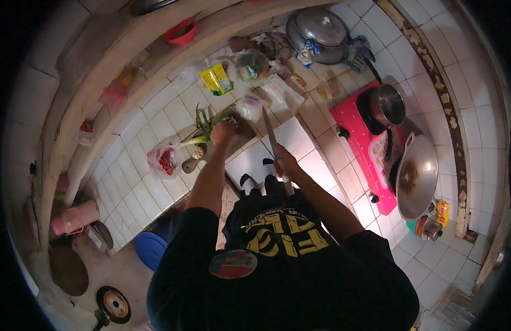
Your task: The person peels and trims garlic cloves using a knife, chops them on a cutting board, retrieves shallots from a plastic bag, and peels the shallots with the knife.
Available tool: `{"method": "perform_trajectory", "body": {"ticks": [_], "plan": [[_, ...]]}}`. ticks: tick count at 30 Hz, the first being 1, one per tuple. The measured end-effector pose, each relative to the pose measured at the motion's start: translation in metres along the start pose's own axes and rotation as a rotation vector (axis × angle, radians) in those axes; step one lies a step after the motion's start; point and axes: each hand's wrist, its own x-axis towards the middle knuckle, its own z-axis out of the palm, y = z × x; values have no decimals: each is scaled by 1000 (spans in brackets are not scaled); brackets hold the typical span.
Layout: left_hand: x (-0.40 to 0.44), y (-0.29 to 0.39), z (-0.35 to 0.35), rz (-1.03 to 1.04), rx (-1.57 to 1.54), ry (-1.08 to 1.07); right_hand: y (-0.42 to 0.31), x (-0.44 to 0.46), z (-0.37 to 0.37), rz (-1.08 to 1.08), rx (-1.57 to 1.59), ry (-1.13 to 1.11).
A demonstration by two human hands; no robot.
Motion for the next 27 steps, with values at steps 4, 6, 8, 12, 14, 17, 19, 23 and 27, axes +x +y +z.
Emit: {"method": "perform_trajectory", "body": {"ticks": [4,6,8,12,14,17,19,23,27], "plan": [[12,-2,4,27,82,62,-2,-5,4,-53,5,-23],[12,-15,12,165,-106,116,-4,-7,6,-48,-10,-25],[10,-23,14,302,-290,172,-4,-6,5,23,-1,13],[-52,15,-38,264,-360,217,-13,-21,8,-47,-30,-16],[-64,9,-46,210,-392,303,-12,-21,6,-120,-134,32],[-67,-16,-41,-4,-263,150,-6,-16,1,-118,-107,-16],[-68,-26,-31,-13,-362,151,-8,-18,2,-64,-89,-51],[-56,-58,-5,111,-165,292,8,-9,2,-49,-76,-13],[-46,-56,-9,8,-207,165,2,-21,10,-5,-68,-2]]}}
